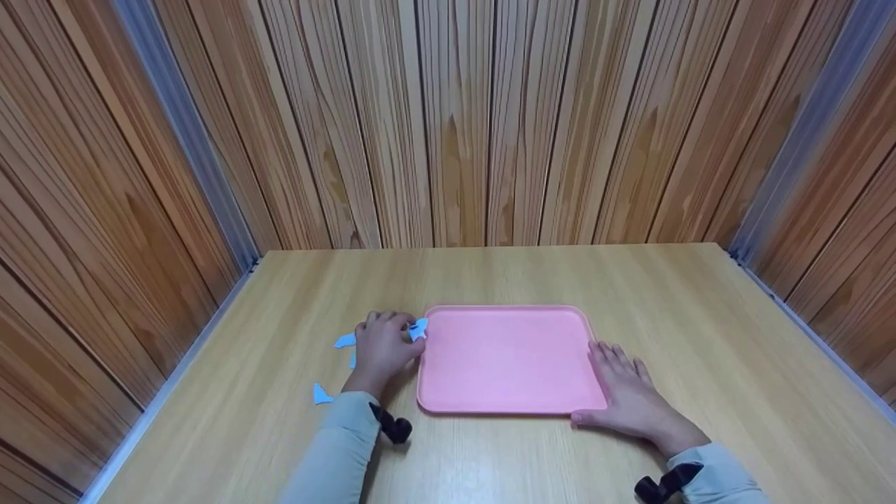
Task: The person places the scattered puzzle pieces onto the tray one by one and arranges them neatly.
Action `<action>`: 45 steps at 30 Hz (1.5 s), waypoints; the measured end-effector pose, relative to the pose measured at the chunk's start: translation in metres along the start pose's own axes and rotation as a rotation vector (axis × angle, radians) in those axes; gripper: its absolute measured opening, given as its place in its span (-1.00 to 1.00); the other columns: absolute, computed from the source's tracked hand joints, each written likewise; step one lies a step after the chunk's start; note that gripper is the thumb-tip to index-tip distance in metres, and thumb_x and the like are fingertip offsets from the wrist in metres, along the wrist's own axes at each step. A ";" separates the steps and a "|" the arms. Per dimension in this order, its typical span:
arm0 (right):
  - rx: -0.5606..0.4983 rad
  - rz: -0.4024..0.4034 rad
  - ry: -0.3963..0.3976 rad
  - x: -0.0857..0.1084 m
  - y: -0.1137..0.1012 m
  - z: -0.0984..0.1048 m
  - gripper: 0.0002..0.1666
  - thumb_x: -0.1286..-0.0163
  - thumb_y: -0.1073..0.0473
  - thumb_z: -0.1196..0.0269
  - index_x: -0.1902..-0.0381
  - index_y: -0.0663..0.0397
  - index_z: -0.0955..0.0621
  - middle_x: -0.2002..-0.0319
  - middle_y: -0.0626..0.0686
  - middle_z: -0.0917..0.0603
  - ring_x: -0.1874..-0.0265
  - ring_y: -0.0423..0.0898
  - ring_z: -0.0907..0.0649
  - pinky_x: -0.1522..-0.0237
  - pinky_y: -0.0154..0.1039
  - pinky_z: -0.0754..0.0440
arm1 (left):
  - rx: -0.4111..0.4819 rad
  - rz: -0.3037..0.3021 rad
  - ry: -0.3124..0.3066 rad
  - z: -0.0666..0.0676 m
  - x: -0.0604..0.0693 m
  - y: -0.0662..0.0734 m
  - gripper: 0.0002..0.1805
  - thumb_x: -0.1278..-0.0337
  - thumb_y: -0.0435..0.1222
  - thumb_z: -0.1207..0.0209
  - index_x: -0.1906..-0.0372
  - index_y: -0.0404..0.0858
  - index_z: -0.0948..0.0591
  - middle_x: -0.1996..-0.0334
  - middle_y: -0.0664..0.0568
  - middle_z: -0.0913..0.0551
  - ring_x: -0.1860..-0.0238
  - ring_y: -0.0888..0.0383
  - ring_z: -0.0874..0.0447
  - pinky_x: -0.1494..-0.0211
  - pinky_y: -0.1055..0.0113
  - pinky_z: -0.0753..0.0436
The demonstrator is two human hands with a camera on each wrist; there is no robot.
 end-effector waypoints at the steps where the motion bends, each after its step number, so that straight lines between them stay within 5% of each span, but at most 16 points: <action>1: -0.001 -0.001 -0.002 0.000 0.000 0.000 0.53 0.00 -0.55 -0.36 -0.55 0.40 -0.04 -0.52 0.47 -0.06 -0.50 0.46 0.00 -0.39 0.45 0.17 | -0.005 0.001 -0.002 -0.001 -0.001 0.002 -0.53 -0.03 0.05 -0.38 -0.06 -0.02 -0.72 -0.02 0.06 -0.62 -0.16 -0.02 -0.39 -0.37 -0.22 -0.21; 26: -0.016 -0.007 -0.007 0.000 -0.002 -0.003 0.52 0.00 -0.55 -0.36 -0.56 0.38 -0.05 -0.52 0.45 -0.08 -0.50 0.45 -0.01 -0.40 0.44 0.19 | -0.131 -0.020 -0.065 -0.034 -0.027 0.021 -0.58 0.03 0.02 -0.45 0.01 0.02 -0.76 -0.32 -0.01 -0.42 -0.37 -0.13 -0.25 -0.41 -0.27 -0.11; 45: -0.018 -0.002 0.011 0.001 0.000 0.000 0.51 0.00 -0.54 -0.37 -0.56 0.35 -0.05 -0.52 0.45 -0.10 -0.50 0.45 -0.03 -0.39 0.44 0.16 | -0.144 0.020 -0.106 -0.035 -0.034 0.025 -0.59 -0.03 -0.07 -0.39 -0.06 0.15 -0.75 -0.45 -0.03 -0.34 -0.45 -0.23 -0.14 -0.45 -0.39 0.10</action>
Point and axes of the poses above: each hand's wrist, its own x-axis away from the middle knuckle, its own z-axis out of the back of the hand, y = z × x, the point moved 5 cm from there along -x, towards the middle knuckle
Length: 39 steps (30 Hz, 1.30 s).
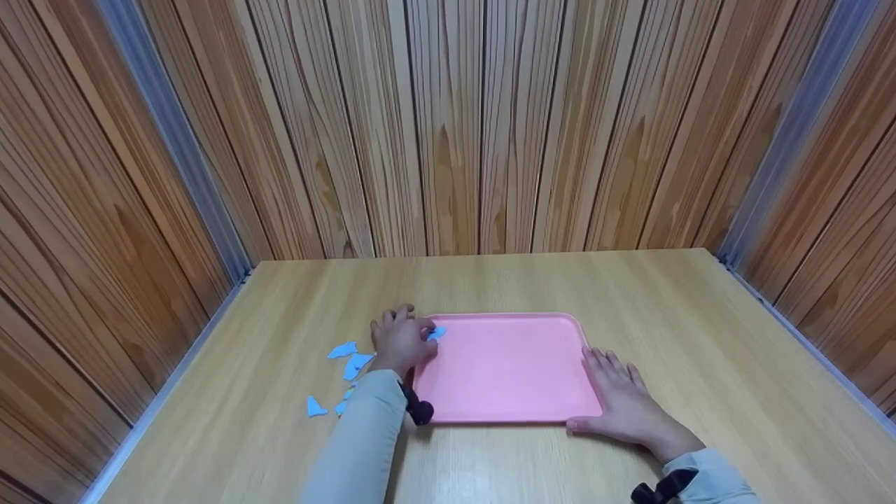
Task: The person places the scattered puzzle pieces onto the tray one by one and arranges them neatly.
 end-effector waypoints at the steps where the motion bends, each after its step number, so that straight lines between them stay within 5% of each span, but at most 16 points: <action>1: -0.002 0.001 0.000 0.000 0.000 0.000 0.51 -0.01 -0.54 -0.37 -0.56 0.35 -0.05 -0.52 0.45 -0.09 -0.50 0.45 -0.03 -0.39 0.44 0.16 | 0.006 -0.001 0.001 0.000 0.001 0.000 -0.60 -0.03 -0.07 -0.39 -0.06 0.14 -0.75 -0.46 -0.04 -0.33 -0.45 -0.23 -0.14 -0.45 -0.40 0.10; 25: 0.001 0.002 -0.019 -0.004 -0.003 -0.003 0.50 -0.02 -0.55 -0.35 -0.58 0.32 -0.03 -0.54 0.40 -0.06 -0.52 0.42 -0.01 -0.41 0.44 0.18 | 0.082 0.032 0.007 -0.002 0.007 -0.004 -0.52 -0.08 -0.06 -0.36 -0.19 0.20 -0.68 -0.50 -0.02 -0.25 -0.44 -0.22 -0.12 -0.47 -0.34 0.17; 33: 0.000 0.007 -0.010 0.000 -0.002 -0.002 0.48 -0.03 -0.53 -0.35 -0.56 0.34 -0.06 -0.53 0.43 -0.08 -0.51 0.43 -0.01 -0.40 0.44 0.15 | 0.155 -0.039 0.087 0.017 0.016 0.002 -0.50 -0.24 -0.05 -0.21 -0.30 0.18 -0.58 -0.48 -0.04 -0.29 -0.46 -0.24 -0.11 -0.48 -0.32 0.14; 39: 0.008 -0.002 -0.004 0.001 0.000 0.000 0.48 -0.03 -0.54 -0.35 -0.57 0.33 -0.07 -0.54 0.42 -0.07 -0.51 0.43 -0.02 -0.40 0.43 0.16 | 0.232 -0.048 0.118 0.037 0.023 -0.013 -0.50 -0.30 -0.05 -0.16 -0.34 0.16 -0.54 -0.48 -0.03 -0.30 -0.47 -0.22 -0.09 -0.50 -0.24 0.16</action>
Point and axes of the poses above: each hand's wrist, its own x-axis away from the middle knuckle, its own z-axis out of the back of the hand, y = z × x, the point moved 5 cm from there along -x, towards the middle knuckle
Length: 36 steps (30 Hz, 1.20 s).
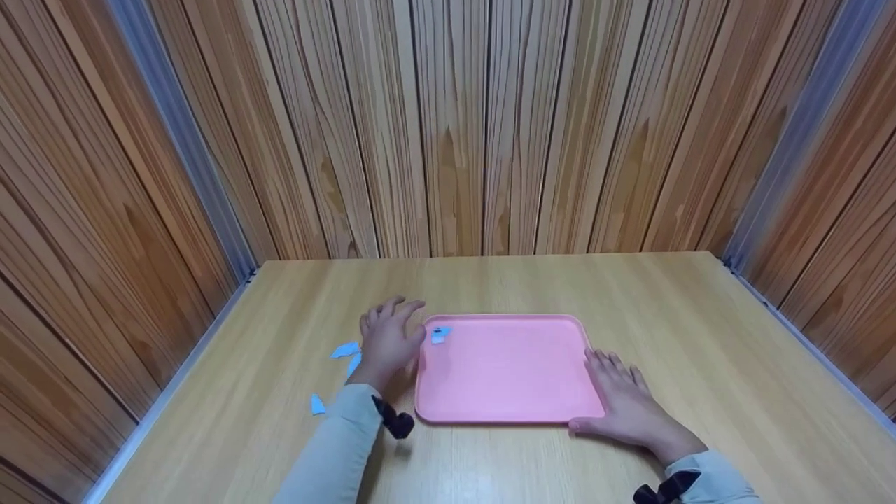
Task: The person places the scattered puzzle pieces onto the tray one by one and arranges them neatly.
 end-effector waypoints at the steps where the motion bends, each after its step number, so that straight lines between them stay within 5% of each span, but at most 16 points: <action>1: 0.000 0.001 0.002 0.000 0.000 0.000 0.48 -0.03 -0.55 -0.35 -0.57 0.33 -0.07 -0.54 0.42 -0.07 -0.51 0.43 -0.02 -0.40 0.43 0.15 | 0.011 0.001 0.003 0.005 0.001 -0.004 -0.50 -0.30 -0.05 -0.16 -0.35 0.17 -0.54 -0.47 -0.02 -0.30 -0.46 -0.21 -0.08 -0.50 -0.22 0.16; 17: 0.003 0.004 0.000 -0.001 -0.001 0.000 0.50 -0.03 -0.57 -0.33 -0.57 0.34 -0.05 -0.53 0.42 -0.07 -0.51 0.44 -0.03 -0.40 0.44 0.17 | 0.089 0.066 0.015 0.054 0.018 -0.089 -0.40 -0.33 -0.07 -0.15 -0.45 -0.01 -0.43 -0.44 -0.10 -0.34 -0.43 -0.25 -0.08 -0.47 -0.27 0.17; 25: -0.010 -0.003 -0.006 -0.001 -0.001 0.000 0.48 -0.05 -0.53 -0.34 -0.56 0.36 -0.05 -0.53 0.44 -0.07 -0.51 0.44 -0.01 -0.39 0.44 0.19 | 0.074 0.092 -0.066 0.064 0.024 -0.125 -0.36 -0.34 -0.08 -0.20 -0.47 -0.10 -0.39 -0.46 -0.16 -0.30 -0.43 -0.28 -0.08 -0.44 -0.30 0.10; 30: -0.011 0.002 -0.006 -0.002 -0.002 0.000 0.48 -0.04 -0.54 -0.34 -0.56 0.37 -0.05 -0.53 0.44 -0.08 -0.51 0.45 -0.02 -0.39 0.45 0.18 | 0.000 0.132 -0.142 0.061 0.027 -0.138 -0.32 -0.31 -0.08 -0.23 -0.48 -0.14 -0.38 -0.44 -0.20 -0.31 -0.42 -0.28 -0.11 -0.44 -0.29 0.04; 36: -0.007 -0.002 -0.001 -0.001 -0.001 0.001 0.49 -0.03 -0.54 -0.34 -0.56 0.35 -0.05 -0.53 0.43 -0.08 -0.51 0.43 -0.03 -0.39 0.45 0.18 | -0.063 0.103 -0.171 0.062 0.023 -0.135 -0.40 -0.28 -0.11 -0.24 -0.38 -0.19 -0.50 -0.38 -0.27 -0.37 -0.35 -0.31 -0.19 -0.36 -0.36 -0.08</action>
Point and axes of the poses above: each hand's wrist, its own x-axis away from the middle knuckle, its own z-axis out of the back of the hand, y = z × x, the point moved 5 cm from there along -x, towards the middle knuckle
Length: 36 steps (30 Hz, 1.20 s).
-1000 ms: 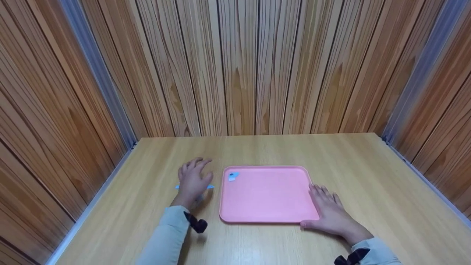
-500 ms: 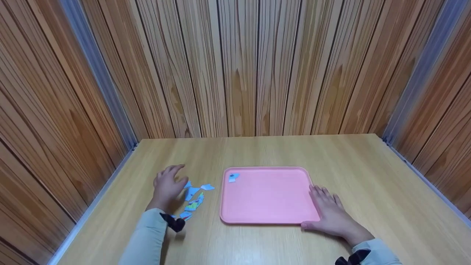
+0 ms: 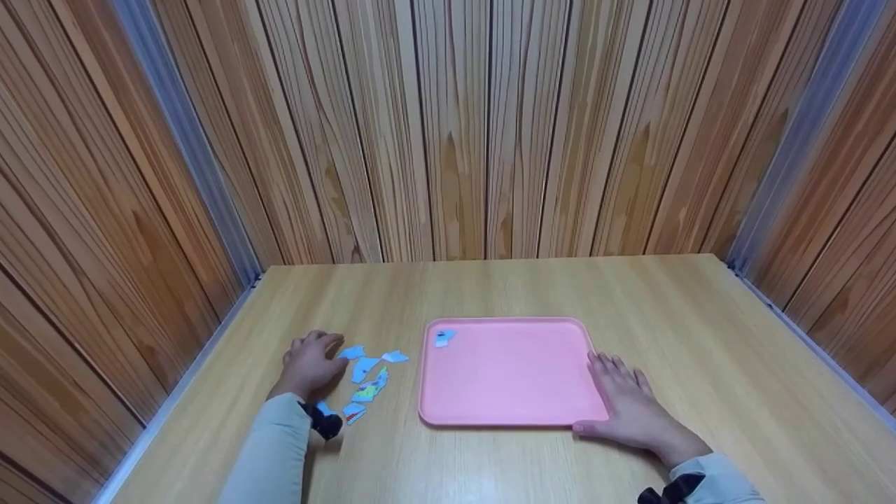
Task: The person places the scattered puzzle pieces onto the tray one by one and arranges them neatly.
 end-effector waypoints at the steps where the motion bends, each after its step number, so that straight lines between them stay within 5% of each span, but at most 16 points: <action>1: 0.000 -0.001 0.002 0.000 0.000 0.000 0.49 -0.03 -0.54 -0.34 -0.56 0.35 -0.05 -0.53 0.43 -0.08 -0.51 0.43 -0.03 -0.40 0.45 0.18 | -0.008 -0.002 -0.004 0.001 -0.001 0.001 -0.43 -0.27 -0.11 -0.24 -0.35 -0.19 -0.53 -0.36 -0.27 -0.38 -0.34 -0.31 -0.21 -0.33 -0.37 -0.12; 18: 0.009 0.019 0.017 0.001 0.000 -0.001 0.48 -0.03 -0.54 -0.35 -0.55 0.36 -0.08 -0.52 0.42 -0.09 -0.49 0.45 -0.07 -0.37 0.48 0.15 | -0.172 -0.009 -0.005 0.004 -0.010 0.012 -0.76 -0.15 -0.13 -0.34 0.11 -0.12 -0.79 0.08 -0.04 -0.61 -0.01 -0.11 -0.46 -0.08 -0.22 -0.41; 27: 0.005 0.013 0.011 0.001 0.001 -0.001 0.47 -0.03 -0.54 -0.34 -0.56 0.35 -0.07 -0.53 0.41 -0.08 -0.50 0.44 -0.06 -0.39 0.46 0.17 | -0.376 -0.201 0.126 0.003 -0.011 0.021 -0.72 -0.08 -0.09 -0.34 0.21 -0.19 -0.77 -0.04 -0.11 -0.55 -0.11 -0.20 -0.42 -0.23 -0.37 -0.29; 36: 0.006 0.015 0.007 0.000 0.000 0.000 0.48 -0.04 -0.55 -0.33 -0.56 0.34 -0.07 -0.53 0.42 -0.09 -0.50 0.44 -0.06 -0.39 0.46 0.16 | -0.267 -0.199 0.160 0.008 -0.009 0.025 -0.74 -0.09 -0.14 -0.34 0.19 -0.20 -0.79 -0.14 -0.11 -0.52 -0.19 -0.23 -0.37 -0.33 -0.42 -0.15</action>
Point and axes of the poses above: each hand's wrist, its own x-axis away from the middle knuckle, its own z-axis out of the back of the hand, y = z × x, the point moved 5 cm from there along -x, towards the middle knuckle
